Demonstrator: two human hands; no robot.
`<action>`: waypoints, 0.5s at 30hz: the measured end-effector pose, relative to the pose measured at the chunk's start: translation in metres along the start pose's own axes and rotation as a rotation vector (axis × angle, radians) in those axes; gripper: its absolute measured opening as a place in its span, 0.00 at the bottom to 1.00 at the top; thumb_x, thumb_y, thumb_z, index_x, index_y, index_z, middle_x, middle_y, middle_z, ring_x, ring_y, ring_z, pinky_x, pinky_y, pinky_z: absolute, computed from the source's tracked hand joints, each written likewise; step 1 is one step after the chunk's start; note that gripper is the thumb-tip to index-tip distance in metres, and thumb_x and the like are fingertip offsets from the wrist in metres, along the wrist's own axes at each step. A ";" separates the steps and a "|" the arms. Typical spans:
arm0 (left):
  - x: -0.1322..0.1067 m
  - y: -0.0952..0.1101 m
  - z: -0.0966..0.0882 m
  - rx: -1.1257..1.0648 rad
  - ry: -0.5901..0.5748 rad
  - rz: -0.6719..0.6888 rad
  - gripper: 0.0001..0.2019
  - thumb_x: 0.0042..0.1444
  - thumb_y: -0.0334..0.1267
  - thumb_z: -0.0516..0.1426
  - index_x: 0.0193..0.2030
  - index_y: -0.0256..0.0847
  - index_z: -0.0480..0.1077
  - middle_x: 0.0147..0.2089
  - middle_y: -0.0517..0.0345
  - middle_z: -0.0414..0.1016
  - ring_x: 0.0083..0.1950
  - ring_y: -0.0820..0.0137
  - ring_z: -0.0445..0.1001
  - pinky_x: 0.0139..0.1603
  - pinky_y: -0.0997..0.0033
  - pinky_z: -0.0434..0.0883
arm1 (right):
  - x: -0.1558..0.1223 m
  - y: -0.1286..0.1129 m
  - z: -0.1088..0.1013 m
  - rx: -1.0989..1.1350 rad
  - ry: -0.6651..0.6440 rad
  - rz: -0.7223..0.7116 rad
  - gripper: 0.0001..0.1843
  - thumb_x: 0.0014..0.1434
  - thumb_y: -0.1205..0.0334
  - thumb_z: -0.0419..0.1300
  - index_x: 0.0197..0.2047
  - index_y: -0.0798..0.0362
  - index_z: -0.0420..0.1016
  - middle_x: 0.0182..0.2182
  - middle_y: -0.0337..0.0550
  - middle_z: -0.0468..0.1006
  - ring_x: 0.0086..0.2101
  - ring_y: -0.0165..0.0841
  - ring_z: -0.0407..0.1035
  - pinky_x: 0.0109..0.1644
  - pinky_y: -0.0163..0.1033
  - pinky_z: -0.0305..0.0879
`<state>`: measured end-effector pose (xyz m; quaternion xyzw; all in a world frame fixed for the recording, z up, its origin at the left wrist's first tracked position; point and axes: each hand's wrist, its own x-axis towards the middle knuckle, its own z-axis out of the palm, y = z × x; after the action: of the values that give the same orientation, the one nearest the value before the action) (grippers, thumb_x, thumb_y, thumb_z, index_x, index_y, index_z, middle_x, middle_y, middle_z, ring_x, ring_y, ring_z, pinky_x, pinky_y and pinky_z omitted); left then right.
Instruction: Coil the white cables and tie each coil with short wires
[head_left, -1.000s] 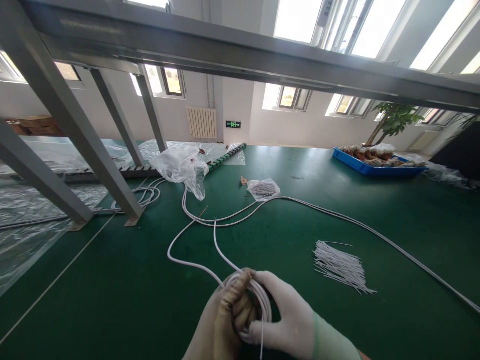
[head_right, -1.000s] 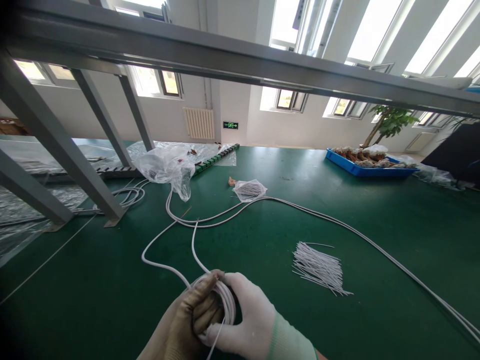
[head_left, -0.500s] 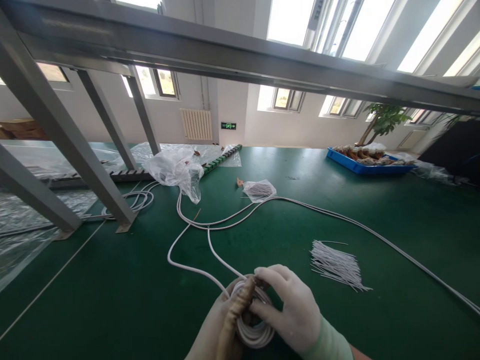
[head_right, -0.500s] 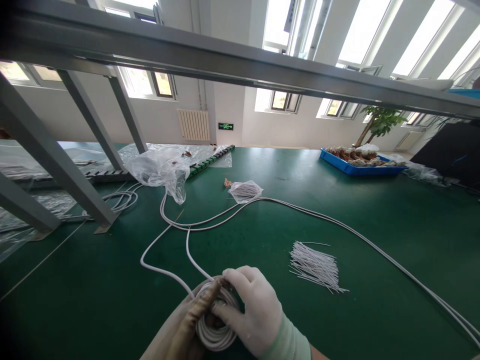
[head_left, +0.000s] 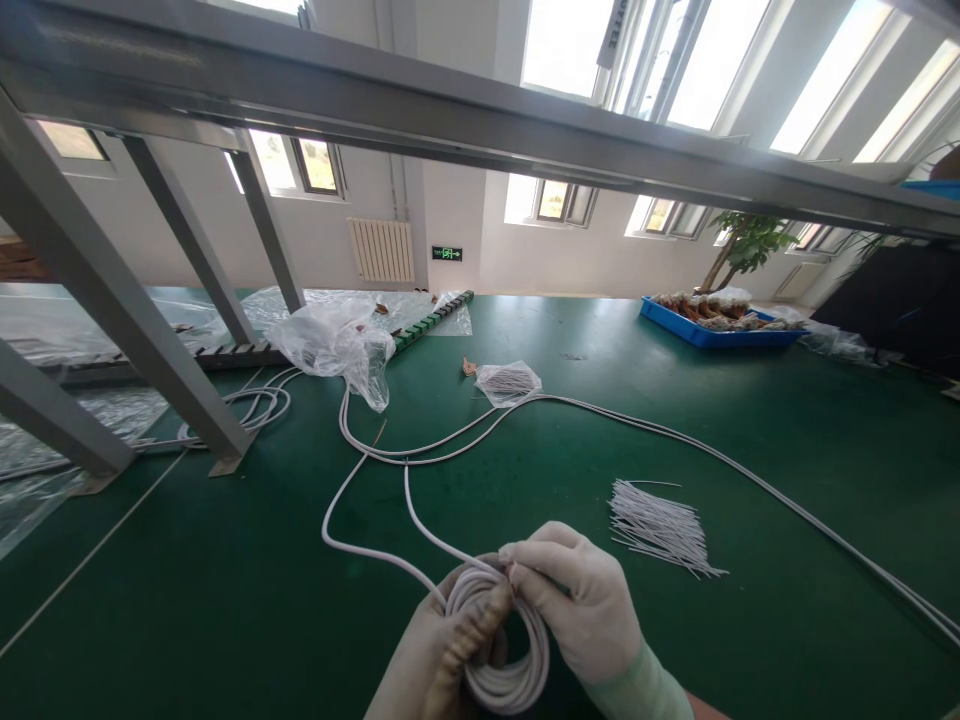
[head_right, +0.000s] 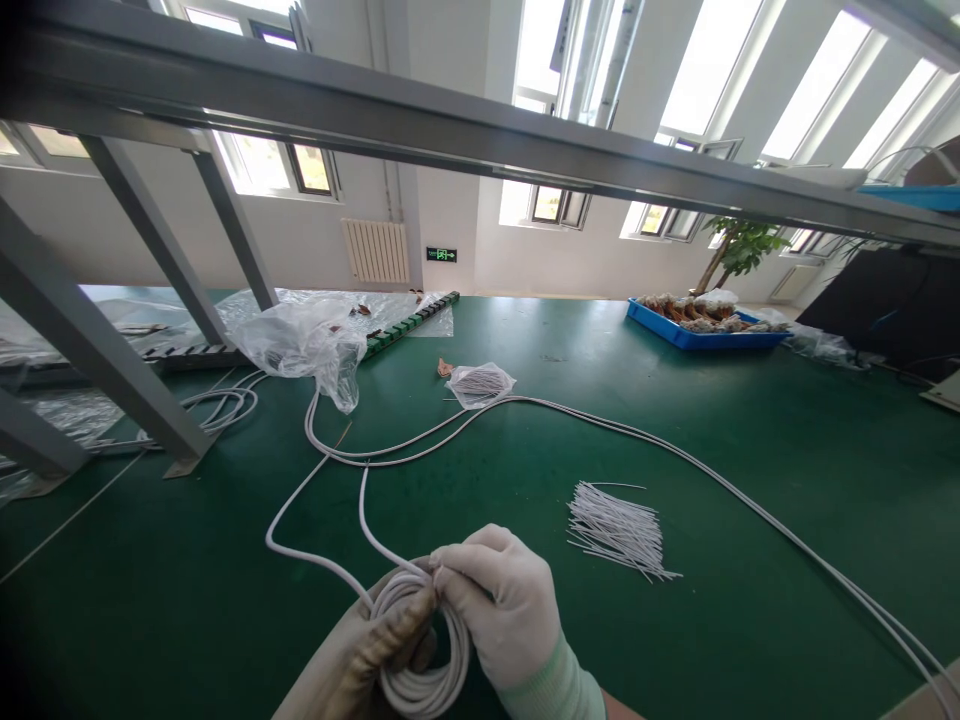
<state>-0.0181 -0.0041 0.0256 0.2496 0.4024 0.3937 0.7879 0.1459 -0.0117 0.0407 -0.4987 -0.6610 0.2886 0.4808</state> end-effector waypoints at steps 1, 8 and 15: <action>-0.001 0.003 0.002 -0.017 -0.019 -0.024 0.24 0.42 0.45 0.75 0.47 0.43 0.80 0.35 0.55 0.82 0.39 0.58 0.80 0.42 0.62 0.77 | 0.001 -0.001 0.001 -0.001 0.003 0.004 0.08 0.66 0.63 0.64 0.43 0.49 0.86 0.35 0.44 0.80 0.35 0.36 0.76 0.38 0.38 0.74; -0.004 0.001 0.001 -0.055 0.026 -0.030 0.24 0.46 0.41 0.73 0.50 0.40 0.78 0.37 0.55 0.82 0.39 0.60 0.81 0.47 0.63 0.77 | 0.015 0.011 -0.018 0.178 0.042 0.111 0.23 0.74 0.47 0.51 0.48 0.54 0.81 0.34 0.46 0.79 0.31 0.36 0.75 0.36 0.42 0.75; -0.009 -0.007 0.002 -0.171 0.072 -0.036 0.14 0.50 0.39 0.69 0.44 0.45 0.78 0.39 0.54 0.82 0.45 0.59 0.81 0.53 0.60 0.76 | 0.009 0.009 -0.032 0.182 -0.283 0.165 0.06 0.62 0.69 0.63 0.41 0.53 0.81 0.36 0.42 0.78 0.34 0.34 0.73 0.39 0.40 0.73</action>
<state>-0.0165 -0.0158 0.0254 0.1599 0.3995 0.4212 0.7984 0.1784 -0.0036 0.0481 -0.4600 -0.6499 0.4530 0.4010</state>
